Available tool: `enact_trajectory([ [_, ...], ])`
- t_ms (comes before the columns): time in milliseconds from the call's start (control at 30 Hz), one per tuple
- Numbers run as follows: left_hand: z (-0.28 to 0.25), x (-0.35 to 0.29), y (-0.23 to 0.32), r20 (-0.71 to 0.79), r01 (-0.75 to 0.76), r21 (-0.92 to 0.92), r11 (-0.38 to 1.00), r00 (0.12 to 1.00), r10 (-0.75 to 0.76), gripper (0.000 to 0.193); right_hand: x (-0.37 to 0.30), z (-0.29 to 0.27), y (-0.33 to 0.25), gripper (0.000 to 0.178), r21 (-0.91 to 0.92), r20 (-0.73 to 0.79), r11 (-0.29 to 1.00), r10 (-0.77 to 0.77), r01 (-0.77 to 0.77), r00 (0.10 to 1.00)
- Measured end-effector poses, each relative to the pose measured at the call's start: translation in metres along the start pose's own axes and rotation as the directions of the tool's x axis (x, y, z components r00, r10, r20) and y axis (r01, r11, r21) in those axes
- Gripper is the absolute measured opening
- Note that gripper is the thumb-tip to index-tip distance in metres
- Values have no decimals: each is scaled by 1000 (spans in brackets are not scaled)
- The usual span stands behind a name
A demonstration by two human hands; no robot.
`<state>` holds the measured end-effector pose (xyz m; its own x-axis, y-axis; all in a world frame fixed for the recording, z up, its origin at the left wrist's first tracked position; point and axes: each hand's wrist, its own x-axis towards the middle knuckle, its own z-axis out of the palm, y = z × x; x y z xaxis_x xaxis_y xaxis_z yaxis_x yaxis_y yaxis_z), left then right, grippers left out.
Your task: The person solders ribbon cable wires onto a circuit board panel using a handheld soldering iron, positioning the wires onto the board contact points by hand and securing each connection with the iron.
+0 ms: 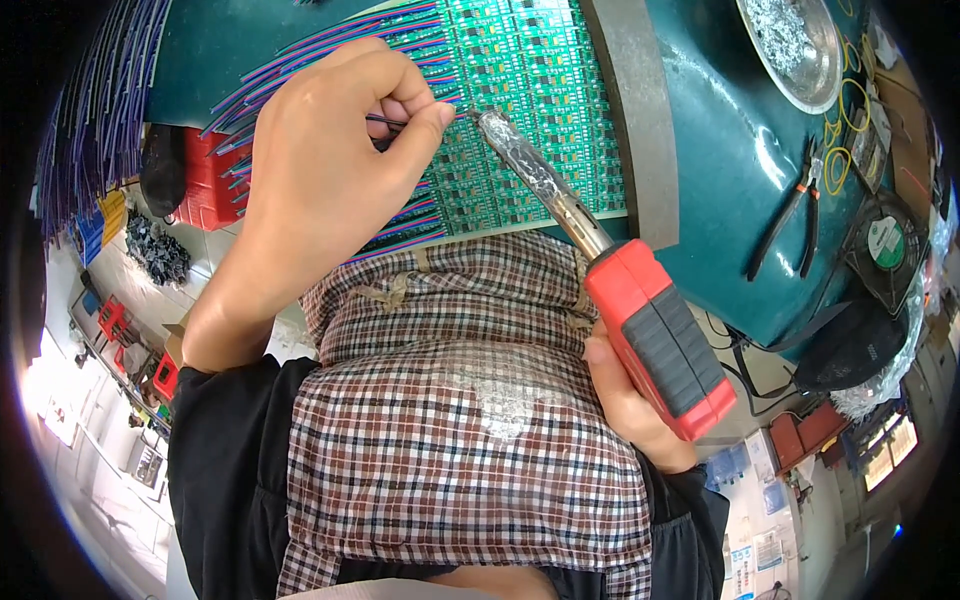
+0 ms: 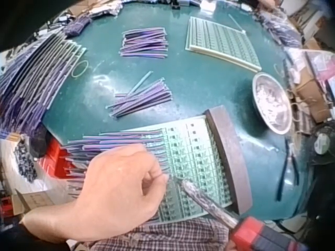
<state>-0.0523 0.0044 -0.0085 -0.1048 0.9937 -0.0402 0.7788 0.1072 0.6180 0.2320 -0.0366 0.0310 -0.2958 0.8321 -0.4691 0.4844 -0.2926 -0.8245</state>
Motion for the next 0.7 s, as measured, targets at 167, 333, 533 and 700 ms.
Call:
enact_trajectory([
  [167,1,1,0,-8,-19,8,1000,1000,19,18,4,-2,2,14,-27,44,998,-56,57,997],
  [333,1,-1,1,-14,-28,6,1000,999,29,17,-1,-1,6,16,-38,-30,997,-71,70,997],
  [533,1,-1,-1,-11,-31,9,999,999,31,17,-4,-7,3,19,-82,43,996,23,-19,999],
  [700,-2,0,-1,-4,-45,30,999,999,45,17,-1,-10,0,17,-103,97,995,3,7,995],
])
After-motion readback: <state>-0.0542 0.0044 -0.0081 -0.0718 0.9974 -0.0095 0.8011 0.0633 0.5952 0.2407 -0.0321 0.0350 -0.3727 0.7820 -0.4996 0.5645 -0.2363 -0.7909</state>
